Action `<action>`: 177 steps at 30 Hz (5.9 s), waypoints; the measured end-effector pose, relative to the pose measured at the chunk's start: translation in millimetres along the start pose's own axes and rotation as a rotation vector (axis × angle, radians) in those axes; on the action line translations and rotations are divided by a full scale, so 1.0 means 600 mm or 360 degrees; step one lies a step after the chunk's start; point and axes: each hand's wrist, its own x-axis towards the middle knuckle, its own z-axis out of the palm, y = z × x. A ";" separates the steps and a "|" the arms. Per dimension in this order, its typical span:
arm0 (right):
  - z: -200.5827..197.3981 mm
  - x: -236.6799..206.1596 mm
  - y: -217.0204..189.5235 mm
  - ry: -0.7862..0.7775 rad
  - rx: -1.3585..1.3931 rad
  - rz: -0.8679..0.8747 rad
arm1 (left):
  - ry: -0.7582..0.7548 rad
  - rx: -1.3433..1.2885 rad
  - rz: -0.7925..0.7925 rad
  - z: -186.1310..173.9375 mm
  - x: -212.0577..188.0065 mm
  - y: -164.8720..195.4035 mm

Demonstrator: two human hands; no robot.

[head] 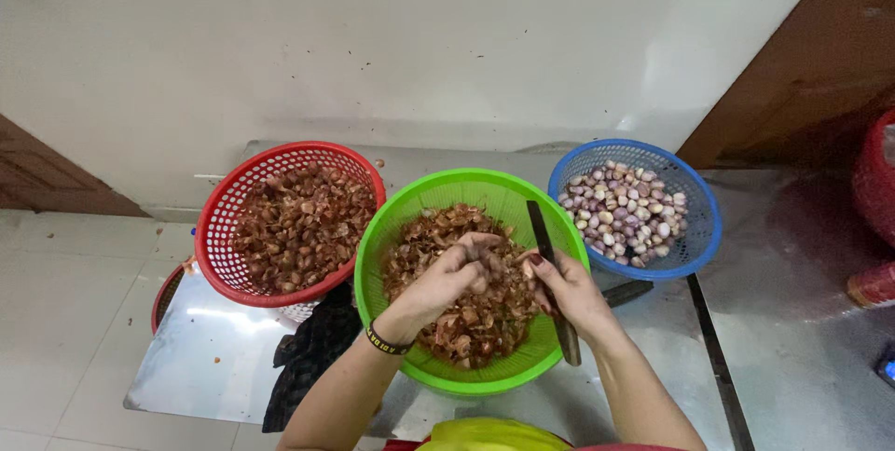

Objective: The person peels shallots at a metal table, using a small knife to trim the root ends and removing the dry outer skins by hand. Peeled shallots are placed in a blue basket while skins collect in a green basket, and the person occasionally reaches into a red basket for more unpeeled shallots.

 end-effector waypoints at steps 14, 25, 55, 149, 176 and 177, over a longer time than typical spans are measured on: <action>0.034 -0.016 0.000 0.0162 -0.0085 -0.0057 | 0.0392 0.0007 -0.0075 0.032 0.010 -0.010; 0.057 -0.047 0.020 0.0083 -0.0315 -0.0292 | 0.0730 0.0039 0.0155 0.039 0.028 -0.028; 0.055 -0.005 0.034 -0.0004 0.0366 -0.0198 | 0.0647 0.0056 0.0114 0.046 0.037 -0.002; 0.035 0.009 0.022 0.0079 -0.0250 -0.0168 | 0.0723 -0.0771 -0.0034 0.011 0.015 -0.033; 0.023 -0.002 0.006 0.0048 -0.0641 -0.0394 | 0.0447 -0.0330 -0.0028 0.038 0.028 -0.045; 0.023 -0.001 0.008 0.0063 -0.0706 -0.0412 | 0.0453 -0.0273 0.0029 0.035 0.026 -0.049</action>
